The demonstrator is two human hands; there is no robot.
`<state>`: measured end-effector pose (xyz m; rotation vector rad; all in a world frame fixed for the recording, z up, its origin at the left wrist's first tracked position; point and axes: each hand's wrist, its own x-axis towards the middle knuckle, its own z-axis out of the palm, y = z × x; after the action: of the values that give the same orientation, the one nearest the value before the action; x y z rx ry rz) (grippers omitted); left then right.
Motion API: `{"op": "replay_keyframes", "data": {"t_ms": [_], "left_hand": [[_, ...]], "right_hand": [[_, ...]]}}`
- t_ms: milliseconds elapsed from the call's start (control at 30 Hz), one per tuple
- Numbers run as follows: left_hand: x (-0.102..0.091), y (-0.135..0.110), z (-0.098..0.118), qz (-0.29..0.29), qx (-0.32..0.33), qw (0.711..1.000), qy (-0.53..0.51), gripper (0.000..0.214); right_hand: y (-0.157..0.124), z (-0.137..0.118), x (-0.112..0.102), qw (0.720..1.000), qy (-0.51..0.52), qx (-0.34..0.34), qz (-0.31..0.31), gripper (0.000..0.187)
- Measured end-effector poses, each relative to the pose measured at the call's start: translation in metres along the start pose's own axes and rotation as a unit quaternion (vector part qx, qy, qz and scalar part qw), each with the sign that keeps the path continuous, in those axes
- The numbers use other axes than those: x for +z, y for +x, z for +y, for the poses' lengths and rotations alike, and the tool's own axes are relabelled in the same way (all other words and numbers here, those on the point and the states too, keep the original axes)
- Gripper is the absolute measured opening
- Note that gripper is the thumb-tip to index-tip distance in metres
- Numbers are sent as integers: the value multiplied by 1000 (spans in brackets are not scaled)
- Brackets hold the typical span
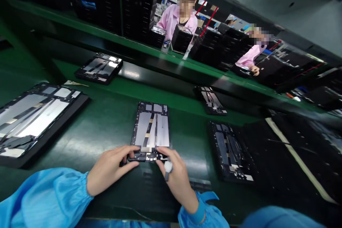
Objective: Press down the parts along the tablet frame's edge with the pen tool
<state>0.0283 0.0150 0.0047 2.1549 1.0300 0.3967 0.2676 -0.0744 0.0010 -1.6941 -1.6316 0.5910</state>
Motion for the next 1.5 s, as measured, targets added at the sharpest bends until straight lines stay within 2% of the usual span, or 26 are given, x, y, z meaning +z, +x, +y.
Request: {"op": "replay_keyframes", "data": {"t_ms": [100, 233, 433, 533, 633, 733, 800, 867, 967, 1033, 1267, 1500], "left_hand": [[5, 6, 4, -11, -17, 998, -67, 23], [7, 9, 1, 2, -8, 993, -117, 18], [7, 3, -2, 39, 72, 996, -30, 18], [7, 2, -3, 17, 50, 999, -11, 17], [7, 4, -6, -20, -3, 999, -34, 16], [7, 7, -8, -52, -22, 996, -62, 16], [8, 5, -8, -52, 0, 998, -44, 16], [7, -1, -8, -20, 58, 998, 29, 19], [5, -13, -10, 50, 174, 968, 176, 28], [3, -19, -13, 67, 219, 946, 228, 34], [-1, -21, -24, 60, 251, 932, 253, 38], [-1, -20, -23, 46, 247, 934, 256, 43]], "right_hand": [[12, -13, 18, 997, 41, -26, -55, 32], [26, -17, 34, 990, 95, 1, -106, 32], [33, -23, 32, 976, 129, 66, -160, 31], [34, -25, 30, 969, 142, 85, -184, 32], [33, -26, 34, 971, 146, 96, -166, 34], [29, -24, 40, 979, 134, 78, -131, 40], [26, -22, 42, 985, 120, 43, -119, 44], [24, -19, 43, 988, 106, -4, -110, 49], [22, -17, 43, 990, 91, -55, -96, 55], [22, -16, 44, 990, 80, -68, -95, 58], [20, -16, 45, 990, 75, -65, -100, 62], [21, -13, 48, 990, 81, -50, -101, 64]]}}
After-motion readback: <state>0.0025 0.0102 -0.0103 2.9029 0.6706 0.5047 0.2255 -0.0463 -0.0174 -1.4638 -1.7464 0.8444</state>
